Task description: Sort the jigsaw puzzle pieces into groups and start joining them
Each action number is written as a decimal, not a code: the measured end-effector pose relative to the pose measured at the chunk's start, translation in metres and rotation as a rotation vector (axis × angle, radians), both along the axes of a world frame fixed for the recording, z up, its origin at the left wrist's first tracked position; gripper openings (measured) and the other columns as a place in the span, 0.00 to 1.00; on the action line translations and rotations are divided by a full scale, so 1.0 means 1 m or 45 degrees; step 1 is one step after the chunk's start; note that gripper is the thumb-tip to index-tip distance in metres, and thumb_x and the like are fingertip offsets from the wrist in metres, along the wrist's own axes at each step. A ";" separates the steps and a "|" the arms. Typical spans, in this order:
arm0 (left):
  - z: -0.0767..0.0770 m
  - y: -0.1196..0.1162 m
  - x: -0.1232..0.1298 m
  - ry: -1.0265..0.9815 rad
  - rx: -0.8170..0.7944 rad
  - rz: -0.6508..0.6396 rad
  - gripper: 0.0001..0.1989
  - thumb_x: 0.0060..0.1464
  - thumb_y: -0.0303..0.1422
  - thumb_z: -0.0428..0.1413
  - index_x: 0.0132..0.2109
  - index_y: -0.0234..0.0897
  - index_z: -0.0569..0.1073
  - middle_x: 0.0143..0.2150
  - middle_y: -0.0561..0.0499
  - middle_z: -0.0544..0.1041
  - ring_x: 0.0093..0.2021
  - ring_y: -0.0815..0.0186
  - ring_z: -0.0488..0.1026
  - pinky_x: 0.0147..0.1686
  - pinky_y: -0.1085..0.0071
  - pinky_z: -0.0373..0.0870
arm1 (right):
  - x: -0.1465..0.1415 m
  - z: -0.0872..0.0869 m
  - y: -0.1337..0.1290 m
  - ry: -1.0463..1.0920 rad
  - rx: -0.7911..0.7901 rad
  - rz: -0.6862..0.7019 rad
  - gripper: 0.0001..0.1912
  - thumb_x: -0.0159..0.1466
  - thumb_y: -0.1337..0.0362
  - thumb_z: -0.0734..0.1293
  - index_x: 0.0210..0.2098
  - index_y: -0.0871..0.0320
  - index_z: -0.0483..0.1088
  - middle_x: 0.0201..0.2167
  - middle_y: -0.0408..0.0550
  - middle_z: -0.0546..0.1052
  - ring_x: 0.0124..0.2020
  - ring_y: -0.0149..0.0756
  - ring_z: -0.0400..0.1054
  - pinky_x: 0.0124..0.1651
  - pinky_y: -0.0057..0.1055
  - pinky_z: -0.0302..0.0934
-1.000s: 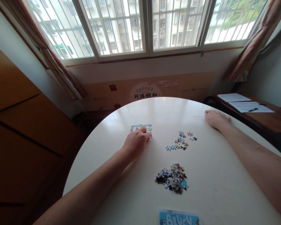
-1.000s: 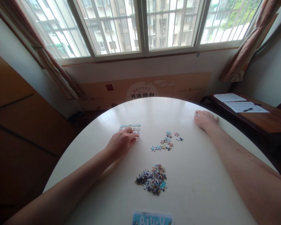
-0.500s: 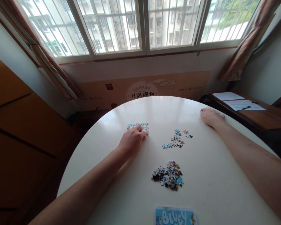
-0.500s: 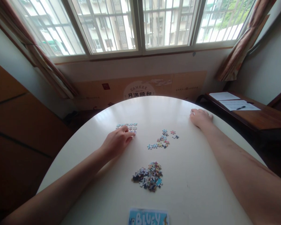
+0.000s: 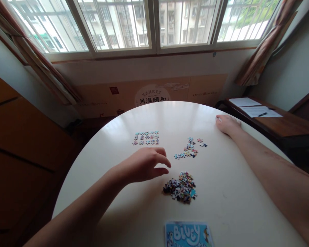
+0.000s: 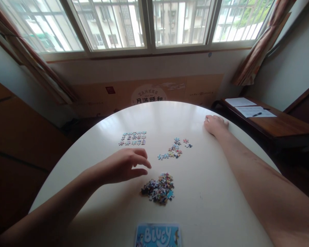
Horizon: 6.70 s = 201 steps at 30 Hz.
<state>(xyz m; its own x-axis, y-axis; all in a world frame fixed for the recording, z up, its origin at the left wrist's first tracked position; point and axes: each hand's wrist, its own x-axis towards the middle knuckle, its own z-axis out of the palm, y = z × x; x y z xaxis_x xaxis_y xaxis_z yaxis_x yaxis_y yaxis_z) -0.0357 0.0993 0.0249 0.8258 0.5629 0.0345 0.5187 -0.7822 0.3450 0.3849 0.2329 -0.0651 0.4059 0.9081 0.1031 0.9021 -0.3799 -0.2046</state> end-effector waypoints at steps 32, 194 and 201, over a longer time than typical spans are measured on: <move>-0.004 -0.024 0.024 0.125 0.034 -0.089 0.03 0.54 0.33 0.63 0.36 0.41 0.80 0.37 0.53 0.79 0.33 0.66 0.75 0.31 0.69 0.65 | 0.003 -0.005 0.005 0.001 0.049 0.001 0.25 0.71 0.54 0.52 0.62 0.47 0.69 0.63 0.55 0.70 0.63 0.58 0.61 0.62 0.64 0.54; -0.020 -0.019 0.037 -0.002 -0.099 -0.018 0.19 0.72 0.38 0.42 0.53 0.44 0.76 0.47 0.46 0.74 0.40 0.63 0.74 0.43 0.67 0.71 | -0.001 -0.003 0.005 0.003 0.036 0.010 0.25 0.70 0.57 0.52 0.61 0.48 0.69 0.63 0.56 0.69 0.62 0.55 0.61 0.62 0.62 0.53; -0.027 -0.014 0.036 -0.147 -0.240 0.097 0.13 0.67 0.34 0.50 0.48 0.43 0.80 0.45 0.48 0.77 0.42 0.64 0.76 0.44 0.68 0.72 | 0.001 -0.004 0.007 0.010 0.035 0.001 0.25 0.71 0.55 0.52 0.61 0.47 0.69 0.63 0.55 0.69 0.63 0.55 0.61 0.62 0.61 0.53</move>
<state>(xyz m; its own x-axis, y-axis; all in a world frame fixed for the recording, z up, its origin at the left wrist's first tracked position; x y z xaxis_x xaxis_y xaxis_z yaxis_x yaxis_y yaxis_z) 0.0002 0.0851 -0.0021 0.7772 0.6290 0.0143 0.5227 -0.6582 0.5417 0.3857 0.2398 -0.0695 0.4062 0.9053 0.1246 0.9006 -0.3735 -0.2224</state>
